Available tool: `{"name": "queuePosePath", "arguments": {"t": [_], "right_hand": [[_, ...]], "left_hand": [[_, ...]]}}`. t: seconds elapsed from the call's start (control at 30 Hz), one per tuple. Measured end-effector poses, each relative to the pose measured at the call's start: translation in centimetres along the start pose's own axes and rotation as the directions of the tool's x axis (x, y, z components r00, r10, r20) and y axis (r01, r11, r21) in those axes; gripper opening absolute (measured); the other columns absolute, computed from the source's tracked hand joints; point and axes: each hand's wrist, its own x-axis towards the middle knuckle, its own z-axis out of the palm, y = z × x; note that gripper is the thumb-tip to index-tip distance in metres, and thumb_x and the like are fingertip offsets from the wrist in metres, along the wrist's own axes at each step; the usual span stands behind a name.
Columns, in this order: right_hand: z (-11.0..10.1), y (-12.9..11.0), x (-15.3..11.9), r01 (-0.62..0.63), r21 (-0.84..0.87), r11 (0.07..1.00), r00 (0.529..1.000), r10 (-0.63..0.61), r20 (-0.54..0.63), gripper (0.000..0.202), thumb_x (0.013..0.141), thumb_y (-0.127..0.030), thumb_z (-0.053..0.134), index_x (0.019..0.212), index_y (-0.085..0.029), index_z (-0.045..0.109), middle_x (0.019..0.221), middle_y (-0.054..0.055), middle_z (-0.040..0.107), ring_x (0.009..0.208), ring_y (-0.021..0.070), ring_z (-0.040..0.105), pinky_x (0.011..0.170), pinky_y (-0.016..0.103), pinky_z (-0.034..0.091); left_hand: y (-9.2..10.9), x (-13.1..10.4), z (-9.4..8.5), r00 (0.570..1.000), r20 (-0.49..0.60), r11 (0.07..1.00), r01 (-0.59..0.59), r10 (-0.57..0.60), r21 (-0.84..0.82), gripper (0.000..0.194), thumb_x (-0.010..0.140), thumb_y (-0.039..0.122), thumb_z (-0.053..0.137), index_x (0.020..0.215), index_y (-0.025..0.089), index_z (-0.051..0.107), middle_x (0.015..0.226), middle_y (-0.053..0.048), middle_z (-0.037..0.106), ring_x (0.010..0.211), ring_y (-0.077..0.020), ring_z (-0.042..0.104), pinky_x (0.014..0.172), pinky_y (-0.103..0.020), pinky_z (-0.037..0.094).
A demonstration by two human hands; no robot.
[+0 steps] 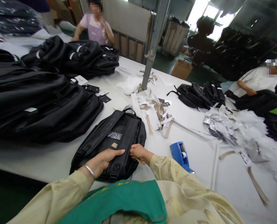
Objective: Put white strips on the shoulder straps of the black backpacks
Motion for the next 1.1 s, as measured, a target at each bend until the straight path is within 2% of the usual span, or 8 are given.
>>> {"name": "queuePosePath", "arguments": {"t": [0.13,0.23,0.33,0.4,0.57,0.8,0.93,1.1], "right_hand": [[-1.8,0.6,0.3,0.033,-0.024,0.999,0.994,-0.03,0.103,0.016,0.076,-0.028,0.074,0.078,-0.014,0.066,0.056,-0.007,0.051,0.046,0.0044,0.042,0.05,0.017,0.04],[-4.8,-0.5,0.0,0.037,-0.239,0.97,0.976,0.016,0.216,0.01,0.072,-0.016,0.074,0.08,-0.014,0.07,0.061,-0.006,0.059,0.052,0.0052,0.05,0.053,0.016,0.042],[-7.2,-2.6,-0.8,0.036,-0.505,0.862,0.967,0.098,0.235,0.006,0.069,-0.011,0.074,0.073,-0.013,0.07,0.06,-0.005,0.061,0.052,0.005,0.05,0.051,0.015,0.04],[-7.7,-4.0,-1.1,0.038,-0.535,0.844,0.968,0.102,0.23,0.004,0.071,-0.011,0.072,0.071,-0.013,0.069,0.058,-0.005,0.061,0.05,0.0054,0.052,0.05,0.015,0.042],[-4.5,-6.8,0.1,0.017,-0.235,0.972,0.949,0.059,0.311,0.028,0.073,-0.01,0.071,0.1,-0.015,0.065,0.064,-0.002,0.068,0.053,0.0112,0.064,0.051,0.018,0.052],[-1.3,-8.6,2.5,-0.095,-0.044,0.994,0.915,0.105,0.39,0.01,0.086,-0.018,0.063,0.087,-0.01,0.068,0.082,0.008,0.073,0.07,0.0158,0.072,0.058,0.023,0.059],[-0.8,-8.8,2.9,-0.046,-0.144,0.988,0.93,0.095,0.354,0.009,0.085,-0.018,0.064,0.083,-0.01,0.068,0.08,0.007,0.072,0.067,0.0137,0.07,0.055,0.019,0.057],[0.9,-9.0,3.5,0.035,-0.391,0.92,0.97,0.064,0.236,0.009,0.079,-0.01,0.067,0.072,-0.014,0.062,0.052,-0.003,0.06,0.047,0.0106,0.058,0.048,0.019,0.052]], "left_hand": [[-0.9,0.8,-0.2,0.996,0.021,0.997,-0.081,0.082,-0.018,0.021,0.068,0.02,0.08,0.083,0.009,0.07,0.077,-0.017,0.076,0.067,-0.0286,0.072,0.065,-0.038,0.062],[-1.2,1.6,-0.6,0.991,-0.021,0.991,-0.134,0.135,0.029,0.016,0.069,0.018,0.078,0.081,0.011,0.069,0.075,-0.015,0.076,0.065,-0.0277,0.072,0.064,-0.037,0.062],[-1.5,2.1,-1.0,0.989,-0.045,0.988,-0.138,0.141,0.067,0.015,0.071,0.019,0.077,0.08,0.011,0.068,0.077,-0.015,0.076,0.068,-0.0289,0.073,0.065,-0.038,0.062],[-1.8,2.3,-1.0,0.985,-0.069,0.984,-0.153,0.159,0.089,0.016,0.07,0.021,0.077,0.079,0.012,0.068,0.076,-0.015,0.076,0.068,-0.0292,0.073,0.063,-0.037,0.061],[-2.3,2.5,-0.4,0.963,-0.074,0.957,-0.245,0.258,0.158,0.025,0.063,0.028,0.081,0.08,0.012,0.071,0.075,-0.011,0.075,0.073,-0.0292,0.072,0.066,-0.034,0.058],[-2.1,2.1,-1.2,0.881,0.001,0.829,-0.445,0.473,0.339,0.037,0.063,0.038,0.079,0.091,0.014,0.075,0.091,-0.01,0.077,0.095,-0.0322,0.069,0.087,-0.036,0.05],[-2.6,2.0,-1.7,0.853,0.091,0.812,-0.518,0.514,0.269,0.049,0.069,0.054,0.073,0.098,0.014,0.075,0.101,-0.011,0.076,0.103,-0.0329,0.066,0.088,-0.035,0.049],[-3.1,2.9,-1.5,0.859,0.006,0.806,-0.481,0.511,0.345,0.048,0.071,0.055,0.069,0.088,0.011,0.075,0.087,-0.011,0.076,0.091,-0.0334,0.068,0.079,-0.036,0.049]]}}
